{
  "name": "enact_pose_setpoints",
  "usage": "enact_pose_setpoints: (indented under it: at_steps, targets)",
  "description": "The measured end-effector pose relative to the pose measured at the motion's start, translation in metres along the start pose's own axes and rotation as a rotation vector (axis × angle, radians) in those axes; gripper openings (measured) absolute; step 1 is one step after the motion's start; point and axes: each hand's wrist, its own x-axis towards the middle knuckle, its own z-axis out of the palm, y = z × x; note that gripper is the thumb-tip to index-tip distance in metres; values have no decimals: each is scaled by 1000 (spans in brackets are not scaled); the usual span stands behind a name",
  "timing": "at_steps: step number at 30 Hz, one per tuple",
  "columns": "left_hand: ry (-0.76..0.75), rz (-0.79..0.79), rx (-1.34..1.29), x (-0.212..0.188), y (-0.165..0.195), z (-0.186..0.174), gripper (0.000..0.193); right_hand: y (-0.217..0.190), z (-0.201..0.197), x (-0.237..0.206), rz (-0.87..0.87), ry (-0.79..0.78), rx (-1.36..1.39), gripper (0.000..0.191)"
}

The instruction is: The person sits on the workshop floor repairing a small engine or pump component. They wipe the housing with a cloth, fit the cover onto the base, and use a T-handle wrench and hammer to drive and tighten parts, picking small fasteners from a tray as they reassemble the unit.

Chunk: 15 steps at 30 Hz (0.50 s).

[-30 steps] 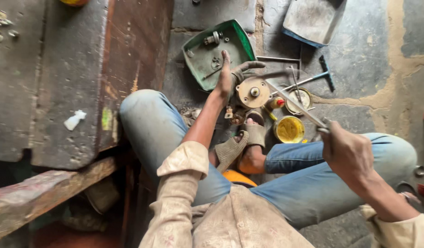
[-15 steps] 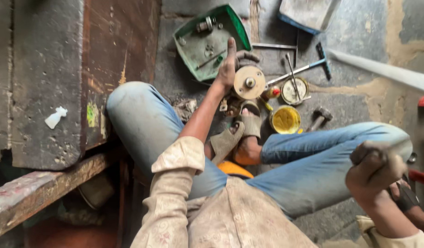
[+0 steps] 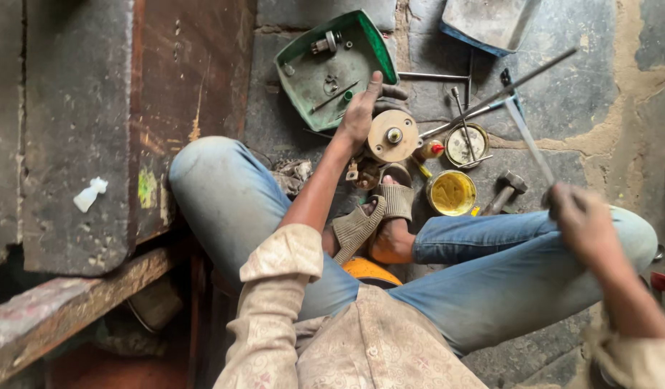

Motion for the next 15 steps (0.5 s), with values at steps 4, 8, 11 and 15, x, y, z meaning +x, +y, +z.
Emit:
enact_pose_setpoints:
  at_steps: [4, 8, 11, 15]
  targets:
    - [8, 35, 27, 0, 2, 0, 78, 21, -8, 98, 349, 23, 364, 33]
    - [249, -29, 305, -5, 32, -5, 68, 26, 18, 186, 647, 253, 441, 15]
    - [465, 190, 253, -12, 67, -5, 54, 23, 48, 216, 901, 623, 413, 26]
    - [628, 302, 32, -36, 116, -6, 36, 44, 76, 229, 808, 634, -36, 33]
